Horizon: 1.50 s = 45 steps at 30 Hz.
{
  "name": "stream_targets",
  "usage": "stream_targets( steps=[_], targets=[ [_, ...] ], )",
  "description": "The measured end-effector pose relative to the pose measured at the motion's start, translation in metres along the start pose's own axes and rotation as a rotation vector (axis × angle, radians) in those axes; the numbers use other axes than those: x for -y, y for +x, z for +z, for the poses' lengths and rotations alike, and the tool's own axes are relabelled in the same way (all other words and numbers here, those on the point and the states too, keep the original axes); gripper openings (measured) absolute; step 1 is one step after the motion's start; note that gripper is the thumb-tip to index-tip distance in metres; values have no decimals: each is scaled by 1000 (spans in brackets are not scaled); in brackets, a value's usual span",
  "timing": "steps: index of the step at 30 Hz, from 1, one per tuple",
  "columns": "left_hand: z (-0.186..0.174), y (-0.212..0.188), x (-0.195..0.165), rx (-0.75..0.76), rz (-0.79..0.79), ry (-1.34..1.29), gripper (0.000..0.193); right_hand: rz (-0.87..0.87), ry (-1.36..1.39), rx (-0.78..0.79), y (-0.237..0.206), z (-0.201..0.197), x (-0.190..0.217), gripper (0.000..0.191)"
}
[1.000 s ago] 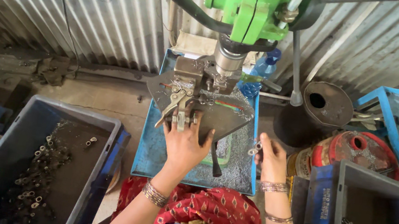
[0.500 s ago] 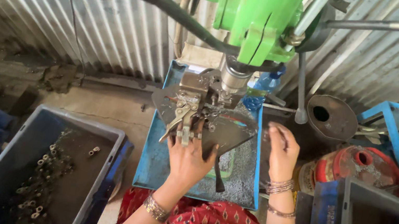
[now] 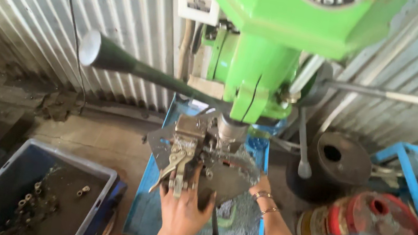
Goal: The person operates a drill press to machine small metal rings. They place each ring under the drill bit, lower the spindle to drill, then remove the finished piece and place it into a bin. The process is repeated for multiple rings.
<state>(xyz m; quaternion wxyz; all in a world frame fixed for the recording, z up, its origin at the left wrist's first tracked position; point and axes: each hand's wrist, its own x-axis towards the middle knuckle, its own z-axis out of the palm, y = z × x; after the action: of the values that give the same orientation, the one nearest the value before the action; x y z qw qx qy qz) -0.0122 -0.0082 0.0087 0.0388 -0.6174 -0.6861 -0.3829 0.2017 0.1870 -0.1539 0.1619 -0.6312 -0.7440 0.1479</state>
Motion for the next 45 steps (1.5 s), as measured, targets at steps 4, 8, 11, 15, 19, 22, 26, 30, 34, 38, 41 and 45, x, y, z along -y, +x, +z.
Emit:
stream_targets(
  steps=[4,8,11,15,19,22,26,30,34,38,41,45],
  targets=[
    [8,0,4,-66,19,-36,83,165,65,7,17,-2,12,57],
    [20,-3,14,-39,24,4,91,2,-240,101,28,-9,24,65],
    [31,-5,22,-57,71,27,94,83,-390,233,34,-15,37,61],
    [36,-8,23,-83,48,18,91,63,-296,135,31,-17,52,51],
    [29,-6,19,-51,58,3,94,167,-10,-10,20,-10,47,43],
    [22,-2,12,-11,-2,-24,94,271,350,-185,1,2,30,37],
    [15,0,7,-88,53,-60,90,430,987,-353,-39,15,-4,30],
    [12,-1,4,-46,-5,-83,82,503,1493,-345,-93,15,-41,24],
    [11,-2,6,-89,36,-41,80,569,1581,-251,-133,-15,-55,32],
    [5,-12,7,-83,36,-19,75,344,1603,-122,-162,-69,-31,27],
    [-4,-31,-9,40,-1,-26,67,240,1636,-11,-175,-111,0,28],
    [-24,-61,-41,15,213,-250,55,116,1659,160,-186,-144,33,36]
  ],
)
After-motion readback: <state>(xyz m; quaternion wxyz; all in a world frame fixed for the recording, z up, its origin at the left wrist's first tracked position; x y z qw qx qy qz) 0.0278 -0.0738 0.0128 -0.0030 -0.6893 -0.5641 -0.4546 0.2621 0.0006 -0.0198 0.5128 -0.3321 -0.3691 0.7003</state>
